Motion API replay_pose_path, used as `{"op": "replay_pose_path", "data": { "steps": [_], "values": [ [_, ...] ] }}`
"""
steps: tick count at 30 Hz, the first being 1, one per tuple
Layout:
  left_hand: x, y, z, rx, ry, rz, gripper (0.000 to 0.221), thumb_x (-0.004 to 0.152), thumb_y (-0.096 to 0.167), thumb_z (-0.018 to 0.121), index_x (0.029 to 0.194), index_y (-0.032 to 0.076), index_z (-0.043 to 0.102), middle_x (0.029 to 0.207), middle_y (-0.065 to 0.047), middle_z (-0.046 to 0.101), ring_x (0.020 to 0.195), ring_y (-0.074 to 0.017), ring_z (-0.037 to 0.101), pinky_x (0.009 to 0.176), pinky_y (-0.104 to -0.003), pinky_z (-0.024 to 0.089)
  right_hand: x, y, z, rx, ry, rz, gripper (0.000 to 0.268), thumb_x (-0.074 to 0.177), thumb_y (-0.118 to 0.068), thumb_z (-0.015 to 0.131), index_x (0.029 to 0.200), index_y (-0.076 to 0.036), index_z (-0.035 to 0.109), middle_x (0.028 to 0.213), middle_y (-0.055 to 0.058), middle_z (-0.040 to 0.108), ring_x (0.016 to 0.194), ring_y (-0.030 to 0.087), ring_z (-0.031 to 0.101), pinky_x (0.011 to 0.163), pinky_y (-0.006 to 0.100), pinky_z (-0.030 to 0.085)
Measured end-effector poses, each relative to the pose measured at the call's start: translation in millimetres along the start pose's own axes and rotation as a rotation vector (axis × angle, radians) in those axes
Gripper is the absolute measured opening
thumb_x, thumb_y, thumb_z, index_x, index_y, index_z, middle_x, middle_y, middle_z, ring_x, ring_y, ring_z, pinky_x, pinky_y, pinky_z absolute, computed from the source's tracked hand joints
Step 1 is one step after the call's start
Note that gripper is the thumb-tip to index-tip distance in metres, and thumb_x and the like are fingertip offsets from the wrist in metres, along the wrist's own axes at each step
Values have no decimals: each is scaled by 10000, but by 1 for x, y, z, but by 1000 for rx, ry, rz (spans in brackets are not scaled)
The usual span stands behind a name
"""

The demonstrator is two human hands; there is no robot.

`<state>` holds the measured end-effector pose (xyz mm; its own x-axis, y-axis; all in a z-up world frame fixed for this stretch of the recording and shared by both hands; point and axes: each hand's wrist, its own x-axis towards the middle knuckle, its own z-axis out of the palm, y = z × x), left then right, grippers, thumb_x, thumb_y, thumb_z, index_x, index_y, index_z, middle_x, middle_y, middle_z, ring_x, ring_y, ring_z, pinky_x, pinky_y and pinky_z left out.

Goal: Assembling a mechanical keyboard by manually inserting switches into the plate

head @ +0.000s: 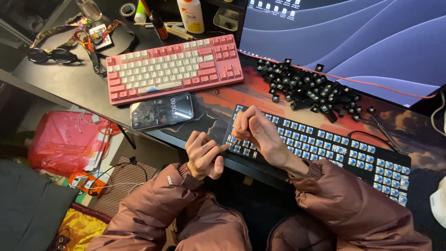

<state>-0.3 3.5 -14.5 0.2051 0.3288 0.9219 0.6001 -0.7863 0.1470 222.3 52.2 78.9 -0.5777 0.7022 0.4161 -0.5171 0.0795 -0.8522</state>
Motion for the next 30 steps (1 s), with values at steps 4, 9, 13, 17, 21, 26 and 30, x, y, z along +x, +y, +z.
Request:
{"op": "replay_pose_path", "data": {
  "steps": [4, 9, 13, 17, 21, 26, 30],
  "values": [
    [-2, -1, 1, -2, -3, -1, 481, 1136, 350, 506, 984, 110, 894, 744, -40, 564, 625, -248, 531, 705, -416, 479, 3, -4, 7, -21, -5, -8, 384, 1350, -367, 337, 1197, -70, 526, 942, 21, 393, 869, 141, 346, 812, 342, 408],
    [2, 0, 0, -2, 2, -3, 474, 1133, 340, 507, 984, 116, 898, 730, -32, 542, 611, -240, 501, 702, -409, 468, 3, -4, 7, -34, -23, -19, 387, 1351, -344, 339, 1207, -54, 549, 940, 15, 405, 877, 137, 355, 820, 341, 401],
    [3, 2, -2, 0, 3, 0, 473, 1129, 332, 503, 980, 121, 899, 725, -26, 534, 608, -236, 495, 702, -408, 468, 0, -7, 9, -98, -53, -15, 428, 1337, -374, 375, 1184, -35, 587, 920, 32, 456, 857, 177, 447, 823, 350, 450],
    [10, 3, -4, -11, -1, 2, 488, 1140, 332, 492, 962, 109, 887, 700, -39, 492, 595, -261, 510, 678, -428, 472, 1, -8, 12, -174, -43, 42, 564, 1338, -476, 329, 1220, -38, 664, 940, 27, 542, 910, 148, 482, 876, 348, 463],
    [15, 1, -3, -8, 4, 19, 486, 1131, 340, 491, 923, 138, 881, 672, -20, 476, 573, -248, 516, 671, -420, 495, 2, -3, 5, -78, -40, -15, 186, 1249, -172, 719, 1293, -23, 616, 1154, 167, 731, 1005, 180, 681, 902, 293, 552],
    [39, 25, -8, 50, -39, -87, 511, 1162, 226, 423, 818, 93, 777, 665, -13, 553, 598, -281, 453, 674, -455, 329, 3, -26, 13, -11, -55, 111, 342, 1220, -368, 741, 1214, -160, 470, 1015, 75, 653, 896, 176, 619, 870, 302, 531],
    [31, 24, -5, 77, -27, -108, 456, 1129, 200, 447, 824, 120, 776, 662, 1, 570, 606, -278, 470, 696, -437, 359, 3, -29, 16, 5, -98, 148, 546, 1317, -615, 405, 1403, -118, 616, 941, 21, 509, 860, 135, 461, 884, 324, 432]
  ]
}}
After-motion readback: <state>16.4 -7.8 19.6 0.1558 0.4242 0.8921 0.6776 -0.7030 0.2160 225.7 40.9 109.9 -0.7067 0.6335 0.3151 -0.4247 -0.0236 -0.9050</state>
